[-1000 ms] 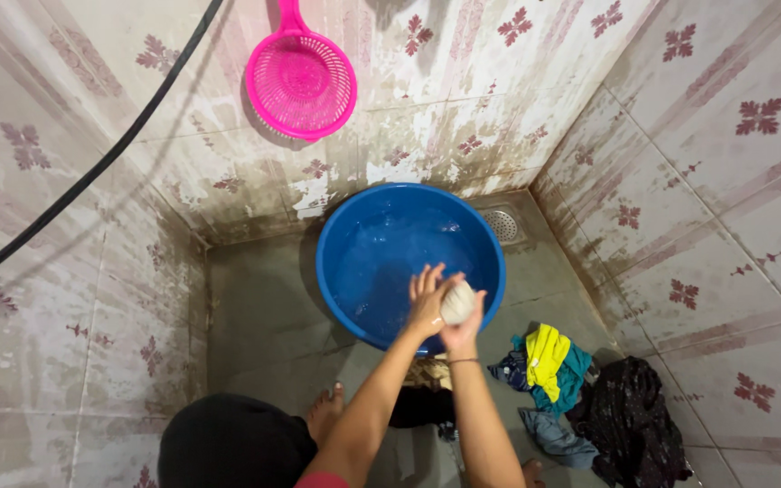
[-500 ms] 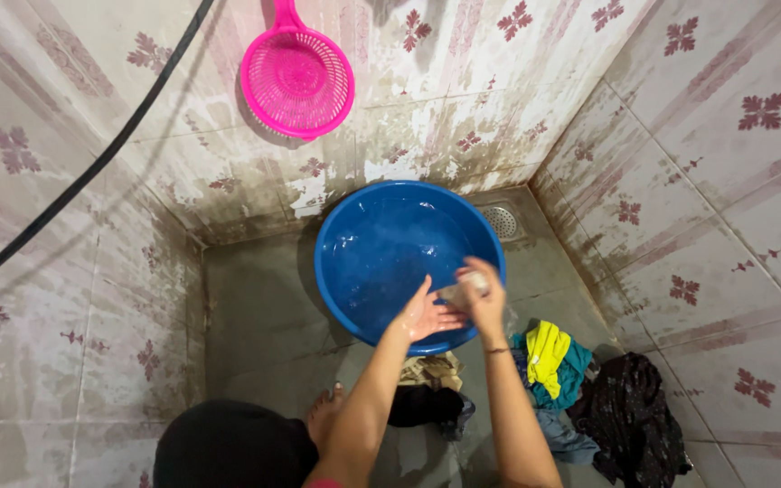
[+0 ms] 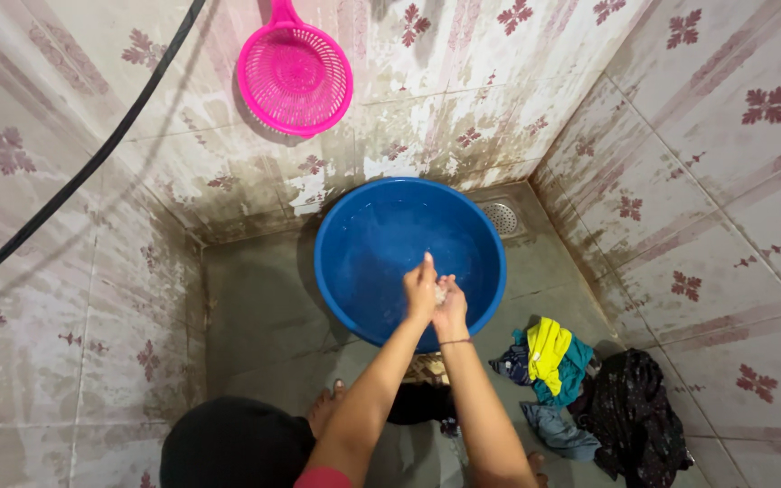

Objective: The person washes several items of clothing by hand in a blue plastic tub of water, scrubbing and wringing each item before setting it aside in a pile on the floor.

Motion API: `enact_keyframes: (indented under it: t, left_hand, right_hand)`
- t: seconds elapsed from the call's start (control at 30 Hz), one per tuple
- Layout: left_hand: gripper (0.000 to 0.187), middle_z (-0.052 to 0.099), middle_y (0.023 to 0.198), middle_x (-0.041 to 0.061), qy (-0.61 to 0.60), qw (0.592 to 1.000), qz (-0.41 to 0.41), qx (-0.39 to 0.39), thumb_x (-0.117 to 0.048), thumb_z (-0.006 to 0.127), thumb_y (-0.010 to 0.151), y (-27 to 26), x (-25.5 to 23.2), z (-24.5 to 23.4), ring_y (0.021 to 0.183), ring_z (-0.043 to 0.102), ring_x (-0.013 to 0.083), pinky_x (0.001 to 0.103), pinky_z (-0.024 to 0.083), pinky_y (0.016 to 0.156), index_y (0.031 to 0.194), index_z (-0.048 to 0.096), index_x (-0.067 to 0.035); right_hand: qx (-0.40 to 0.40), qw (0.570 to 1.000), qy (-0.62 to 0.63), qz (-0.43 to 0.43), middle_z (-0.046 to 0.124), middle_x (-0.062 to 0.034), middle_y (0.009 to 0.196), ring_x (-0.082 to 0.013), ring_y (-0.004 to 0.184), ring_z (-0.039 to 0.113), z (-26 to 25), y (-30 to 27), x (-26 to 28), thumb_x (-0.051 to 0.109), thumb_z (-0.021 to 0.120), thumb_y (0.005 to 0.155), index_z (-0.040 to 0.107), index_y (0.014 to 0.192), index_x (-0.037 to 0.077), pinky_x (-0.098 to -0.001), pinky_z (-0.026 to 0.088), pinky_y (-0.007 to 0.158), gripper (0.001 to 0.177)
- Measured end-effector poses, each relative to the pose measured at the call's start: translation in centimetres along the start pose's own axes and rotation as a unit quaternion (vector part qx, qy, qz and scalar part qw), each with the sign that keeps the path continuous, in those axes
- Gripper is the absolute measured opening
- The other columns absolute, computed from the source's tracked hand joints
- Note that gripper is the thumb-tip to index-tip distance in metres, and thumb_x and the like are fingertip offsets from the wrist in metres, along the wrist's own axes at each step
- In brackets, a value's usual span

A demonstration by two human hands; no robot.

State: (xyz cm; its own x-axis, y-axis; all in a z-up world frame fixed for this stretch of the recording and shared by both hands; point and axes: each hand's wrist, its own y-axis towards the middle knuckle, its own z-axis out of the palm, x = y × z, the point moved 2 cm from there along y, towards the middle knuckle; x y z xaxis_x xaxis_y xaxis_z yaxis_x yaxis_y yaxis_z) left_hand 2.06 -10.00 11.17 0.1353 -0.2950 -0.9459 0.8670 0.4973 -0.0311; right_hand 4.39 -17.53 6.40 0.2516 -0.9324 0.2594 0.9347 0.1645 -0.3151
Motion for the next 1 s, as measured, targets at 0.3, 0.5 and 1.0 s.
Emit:
enact_keyframes:
  t: [0.3, 0.5, 1.0]
  left_hand:
    - [0.032, 0.065, 0.074, 0.012, 0.148, 0.967, 0.200, 0.049, -0.021, 0.067, 0.103, -2.5, 0.9, 0.2, 0.067, 0.062, 0.0189, 0.035, 0.048, 0.063, 0.078, 0.064, 0.000]
    - [0.031, 0.066, 0.103, 0.000, -0.029, 0.870, -0.477, 0.119, -0.046, 0.060, 0.099, -3.3, 5.9, -1.3, 0.092, 0.062, 0.0200, 0.042, 0.050, 0.077, 0.119, 0.064, -0.022]
    - [0.039, 0.060, 0.143, 0.016, 0.196, 0.940, 0.243, 0.138, 0.018, 0.055, 0.077, -5.6, -7.9, 1.4, 0.137, 0.053, 0.0382, 0.039, 0.052, 0.101, 0.106, 0.072, -0.002]
  right_hand:
    - [-0.041, 0.978, -0.205, 0.016, 0.060, -0.0004, 0.067, -0.0146, 0.061, 0.058, 0.5, -1.2, 3.0, 0.044, 0.047, 0.110, 0.060, 0.082, 0.014, -0.0299, 0.050, 0.060, 0.043]
    - [0.045, 0.680, -0.646, -0.343, 0.058, -0.0057, 0.060, -0.0181, 0.052, 0.057, 7.2, -8.5, 6.7, 0.036, 0.063, 0.104, 0.059, 0.075, 0.005, -0.0336, 0.044, 0.049, 0.043]
    - [0.006, 0.883, -0.395, -0.253, 0.064, -0.0115, 0.122, -0.0187, 0.107, 0.063, 3.7, -8.9, 3.1, 0.014, 0.052, 0.105, 0.059, 0.130, 0.003, -0.0317, 0.052, 0.092, 0.029]
